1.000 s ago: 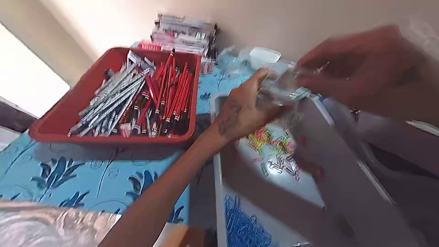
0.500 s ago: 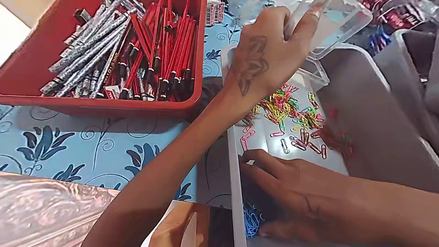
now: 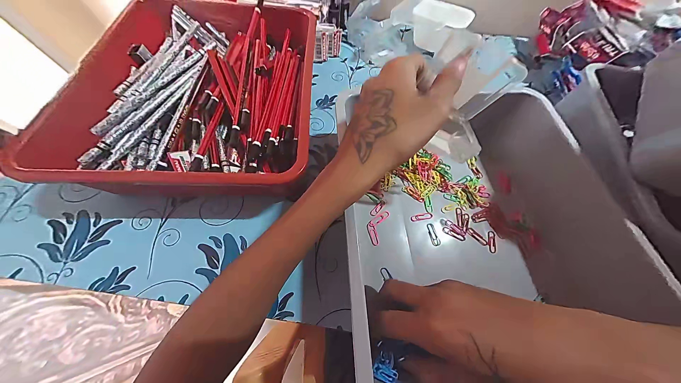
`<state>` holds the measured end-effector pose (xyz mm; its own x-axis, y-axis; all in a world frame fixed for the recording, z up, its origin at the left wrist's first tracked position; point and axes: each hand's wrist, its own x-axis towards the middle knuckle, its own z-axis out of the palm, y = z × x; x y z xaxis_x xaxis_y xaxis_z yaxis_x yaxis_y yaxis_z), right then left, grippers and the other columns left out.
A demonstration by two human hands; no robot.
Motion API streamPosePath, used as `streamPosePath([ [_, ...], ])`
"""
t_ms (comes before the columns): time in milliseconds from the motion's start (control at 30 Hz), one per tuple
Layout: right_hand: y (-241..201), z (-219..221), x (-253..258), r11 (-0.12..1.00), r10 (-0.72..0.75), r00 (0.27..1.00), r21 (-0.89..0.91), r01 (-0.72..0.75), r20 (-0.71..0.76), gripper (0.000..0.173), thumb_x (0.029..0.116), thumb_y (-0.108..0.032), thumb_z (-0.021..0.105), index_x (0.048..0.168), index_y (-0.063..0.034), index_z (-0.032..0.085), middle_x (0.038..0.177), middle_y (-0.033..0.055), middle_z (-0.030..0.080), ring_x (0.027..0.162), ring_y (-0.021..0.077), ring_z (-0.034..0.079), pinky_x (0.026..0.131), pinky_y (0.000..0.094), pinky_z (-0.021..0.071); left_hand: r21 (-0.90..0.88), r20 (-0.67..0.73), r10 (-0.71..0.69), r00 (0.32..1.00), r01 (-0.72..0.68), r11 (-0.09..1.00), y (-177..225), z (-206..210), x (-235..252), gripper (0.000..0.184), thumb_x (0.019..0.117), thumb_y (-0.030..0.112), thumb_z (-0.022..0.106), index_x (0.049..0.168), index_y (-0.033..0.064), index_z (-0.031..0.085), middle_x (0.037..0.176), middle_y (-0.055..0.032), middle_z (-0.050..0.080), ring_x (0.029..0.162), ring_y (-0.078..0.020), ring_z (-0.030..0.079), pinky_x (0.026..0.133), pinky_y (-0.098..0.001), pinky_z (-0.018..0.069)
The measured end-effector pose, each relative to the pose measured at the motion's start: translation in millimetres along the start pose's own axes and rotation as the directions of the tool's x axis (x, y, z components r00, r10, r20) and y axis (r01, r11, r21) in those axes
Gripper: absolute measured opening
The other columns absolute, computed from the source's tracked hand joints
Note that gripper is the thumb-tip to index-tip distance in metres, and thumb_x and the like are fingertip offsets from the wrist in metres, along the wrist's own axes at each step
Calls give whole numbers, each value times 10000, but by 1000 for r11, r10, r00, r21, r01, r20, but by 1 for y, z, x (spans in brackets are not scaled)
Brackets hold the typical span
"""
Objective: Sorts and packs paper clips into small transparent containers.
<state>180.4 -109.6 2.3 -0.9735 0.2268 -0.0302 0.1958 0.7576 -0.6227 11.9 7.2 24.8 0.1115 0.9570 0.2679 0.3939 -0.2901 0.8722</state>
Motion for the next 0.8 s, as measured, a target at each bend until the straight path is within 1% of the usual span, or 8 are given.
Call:
streamPosePath([
  [100, 2, -2, -3, 999, -24, 1000, 35, 24, -13, 151, 901, -111, 682, 1035, -45, 704, 975, 158, 663, 767, 239, 688, 570, 323, 554, -68, 109, 285, 952, -279, 958, -42, -5, 29, 266, 1086, 282, 503, 1058, 79, 672, 842, 35, 674, 746, 24, 661, 614, -181, 562],
  [133, 2, -5, -3, 998, -26, 1000, 50, 26, -7, 131, 904, -87, 683, 1018, -27, 708, 977, 171, 668, 770, 254, 693, 583, 338, 561, -73, 127, 267, 955, -260, 963, -39, -5, 28, 278, 1096, 286, 480, 1075, 81, 667, 864, 32, 677, 771, 21, 663, 645, -189, 563],
  [233, 4, -9, -6, 995, -48, 999, 90, 50, -15, 125, 887, -41, 687, 1003, -6, 717, 968, 177, 684, 797, 262, 703, 631, 343, 571, -100, 157, -55, 986, 71, 992, 2, -3, -2, 347, 1119, 309, 409, 1074, 45, 629, 902, -45, 638, 827, -88, 630, 763, -293, 511],
  [333, 8, -17, -8, 983, -53, 999, 174, 52, -1, 136, 903, -9, 677, 1027, 24, 722, 962, 186, 688, 849, 265, 692, 730, 338, 570, -173, 221, -123, 967, 163, 971, 8, -3, -6, 296, 1113, 269, 429, 1126, 40, 616, 915, -44, 634, 825, -77, 623, 755, -270, 514],
  [433, 11, -27, -13, 975, -61, 997, 212, 71, -52, 141, 897, -12, 676, 1018, 42, 726, 925, 178, 690, 823, 223, 676, 731, 292, 550, -258, 333, -141, 932, 234, 937, 8, -4, -10, 260, 1116, 257, 423, 1194, 60, 574, 989, -62, 631, 812, -98, 663, 701, -280, 582],
  [600, 2, -73, -28, 972, 82, 993, 225, -61, -82, 165, 932, -86, 675, 1063, 5, 719, 958, 107, 712, 837, 67, 667, 724, 174, 535, -267, 367, -85, 926, 192, 944, 3, -4, -19, 155, 1096, 170, 467, 1204, 80, 533, 885, -22, 639, 689, -43, 618, 594, -200, 525],
  [700, 1, -99, -35, 973, 160, 978, 188, -134, -133, 165, 954, -152, 677, 1065, -36, 713, 942, 15, 690, 814, -52, 617, 692, 79, 500, -259, 372, -38, 927, 143, 955, 3, -4, -17, 187, 1064, 72, 495, 1236, 68, 567, 977, -52, 680, 754, -51, 635, 619, -195, 514],
  [800, 4, -125, -37, 950, 293, 937, 165, -264, -192, 118, 960, -190, 682, 1039, -106, 709, 837, -86, 681, 713, -91, 625, 611, 76, 528, -243, 399, 10, 917, 95, 965, 6, -4, -16, 236, 1063, 37, 483, 1240, 32, 638, 1005, -56, 672, 787, -54, 629, 657, -197, 519],
])
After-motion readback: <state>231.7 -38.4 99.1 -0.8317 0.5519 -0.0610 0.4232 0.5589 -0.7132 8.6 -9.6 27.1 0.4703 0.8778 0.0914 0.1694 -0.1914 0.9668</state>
